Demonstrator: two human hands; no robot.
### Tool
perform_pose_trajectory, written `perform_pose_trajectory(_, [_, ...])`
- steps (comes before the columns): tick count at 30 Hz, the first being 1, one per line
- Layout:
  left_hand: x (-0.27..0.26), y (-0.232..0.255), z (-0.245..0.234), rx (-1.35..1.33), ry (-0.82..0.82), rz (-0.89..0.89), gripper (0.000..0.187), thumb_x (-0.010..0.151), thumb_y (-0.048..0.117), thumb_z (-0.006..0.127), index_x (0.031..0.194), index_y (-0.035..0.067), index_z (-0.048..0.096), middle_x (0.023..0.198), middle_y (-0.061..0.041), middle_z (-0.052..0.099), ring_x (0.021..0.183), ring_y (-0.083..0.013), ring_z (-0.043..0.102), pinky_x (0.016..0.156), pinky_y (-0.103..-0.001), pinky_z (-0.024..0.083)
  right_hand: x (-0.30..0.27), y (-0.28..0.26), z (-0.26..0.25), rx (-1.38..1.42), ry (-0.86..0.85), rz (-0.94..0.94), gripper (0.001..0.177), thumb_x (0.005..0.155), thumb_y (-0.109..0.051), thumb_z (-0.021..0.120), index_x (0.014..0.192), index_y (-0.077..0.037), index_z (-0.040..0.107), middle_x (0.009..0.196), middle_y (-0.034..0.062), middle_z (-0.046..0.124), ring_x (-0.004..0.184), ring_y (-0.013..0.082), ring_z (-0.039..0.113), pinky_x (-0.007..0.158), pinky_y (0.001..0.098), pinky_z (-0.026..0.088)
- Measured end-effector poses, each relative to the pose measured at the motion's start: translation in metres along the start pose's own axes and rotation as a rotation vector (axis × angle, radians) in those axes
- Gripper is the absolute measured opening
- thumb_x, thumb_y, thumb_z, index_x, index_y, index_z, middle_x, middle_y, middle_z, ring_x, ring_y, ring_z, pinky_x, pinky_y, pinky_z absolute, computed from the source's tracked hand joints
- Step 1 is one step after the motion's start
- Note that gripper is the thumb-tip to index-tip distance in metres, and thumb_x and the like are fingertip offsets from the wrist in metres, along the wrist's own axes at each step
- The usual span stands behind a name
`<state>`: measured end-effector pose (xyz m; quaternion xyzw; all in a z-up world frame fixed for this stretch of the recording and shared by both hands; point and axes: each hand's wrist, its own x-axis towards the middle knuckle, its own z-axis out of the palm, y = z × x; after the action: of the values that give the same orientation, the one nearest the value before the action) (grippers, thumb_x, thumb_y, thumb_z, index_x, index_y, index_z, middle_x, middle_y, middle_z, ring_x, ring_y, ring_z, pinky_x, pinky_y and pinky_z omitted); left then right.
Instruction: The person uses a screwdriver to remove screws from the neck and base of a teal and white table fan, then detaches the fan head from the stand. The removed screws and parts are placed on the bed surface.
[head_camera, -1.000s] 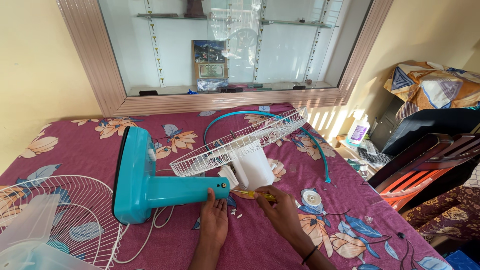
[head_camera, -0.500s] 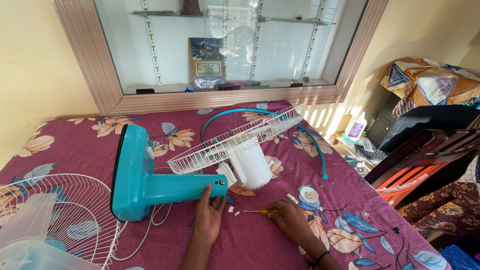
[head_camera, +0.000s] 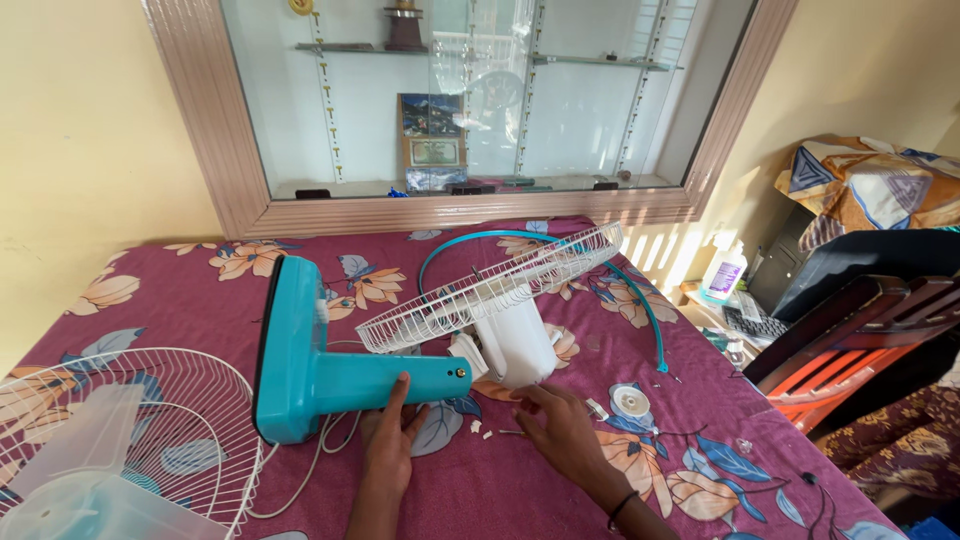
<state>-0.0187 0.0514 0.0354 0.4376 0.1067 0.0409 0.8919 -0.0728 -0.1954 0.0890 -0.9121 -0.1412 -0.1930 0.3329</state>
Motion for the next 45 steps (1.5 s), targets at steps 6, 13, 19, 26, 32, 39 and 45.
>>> perform_pose_trajectory(6, [0.003,-0.007,0.001,-0.155,-0.024,-0.114,0.073,0.082,0.037,0.079,0.138,0.002,0.047,0.121,-0.014,0.059,0.114,-0.0264,0.061,0.101,-0.047,0.058,0.041,-0.034,0.019,0.072,-0.039,0.011,0.026,0.092,-0.016,0.069,0.116,-0.008,0.071,0.094,0.0081,0.075,0.076,0.0208,0.075,0.069,0.0341,0.06])
perform_pose_trajectory(13, [0.007,-0.022,0.003,-0.125,-0.09,-0.132,0.066,0.084,0.036,0.078,0.135,0.004,0.05,0.122,-0.014,0.059,0.115,-0.0267,0.062,0.106,-0.047,0.055,0.058,-0.043,0.036,0.12,-0.004,-0.11,0.028,0.09,-0.017,0.075,0.114,-0.004,0.072,0.101,0.0118,0.069,0.08,0.0235,0.073,0.071,0.0359,0.06])
perform_pose_trajectory(19, [0.007,-0.022,0.005,-0.06,-0.068,-0.12,0.058,0.086,0.035,0.077,0.13,0.005,0.054,0.118,-0.012,0.063,0.111,-0.0246,0.064,0.105,-0.044,0.057,0.06,-0.036,0.042,0.105,0.006,-0.208,0.017,0.093,-0.016,0.072,0.102,-0.001,0.071,0.1,0.0118,0.065,0.081,0.027,0.072,0.071,0.0382,0.059])
perform_pose_trajectory(26, [0.004,-0.019,0.005,-0.072,-0.093,-0.083,0.044,0.087,0.032,0.077,0.117,0.006,0.06,0.108,-0.01,0.066,0.102,-0.0215,0.065,0.101,-0.044,0.059,0.068,-0.029,0.045,-0.247,-0.067,-0.546,0.014,0.098,-0.011,0.062,0.096,0.003,0.065,0.108,0.0104,0.059,0.103,0.0305,0.061,0.083,0.0397,0.058])
perform_pose_trajectory(32, [0.001,-0.016,0.006,-0.058,-0.104,-0.072,0.042,0.088,0.032,0.076,0.117,0.006,0.061,0.109,-0.01,0.064,0.103,-0.0214,0.064,0.1,-0.044,0.059,0.065,-0.026,0.048,-0.277,-0.116,-0.493,0.016,0.101,-0.013,0.058,0.098,0.002,0.063,0.112,0.0104,0.057,0.109,0.0289,0.059,0.086,0.039,0.058])
perform_pose_trajectory(39, [0.001,-0.014,0.006,-0.009,-0.098,-0.087,0.045,0.086,0.036,0.076,0.117,0.008,0.059,0.112,-0.011,0.064,0.107,-0.0217,0.065,0.101,-0.043,0.058,0.054,-0.032,0.05,-0.045,-0.143,-0.115,0.016,0.106,-0.017,0.05,0.112,-0.002,0.052,0.109,0.0131,0.054,0.089,0.0296,0.064,0.079,0.0452,0.055])
perform_pose_trajectory(45, [0.003,-0.015,0.003,0.003,-0.115,-0.073,0.051,0.085,0.038,0.077,0.121,0.006,0.059,0.115,-0.012,0.062,0.107,-0.0236,0.063,0.102,-0.043,0.057,0.046,-0.029,0.043,0.124,0.044,-0.215,0.015,0.102,-0.014,0.058,0.108,0.0,0.054,0.101,0.0153,0.06,0.084,0.0323,0.065,0.073,0.0457,0.054])
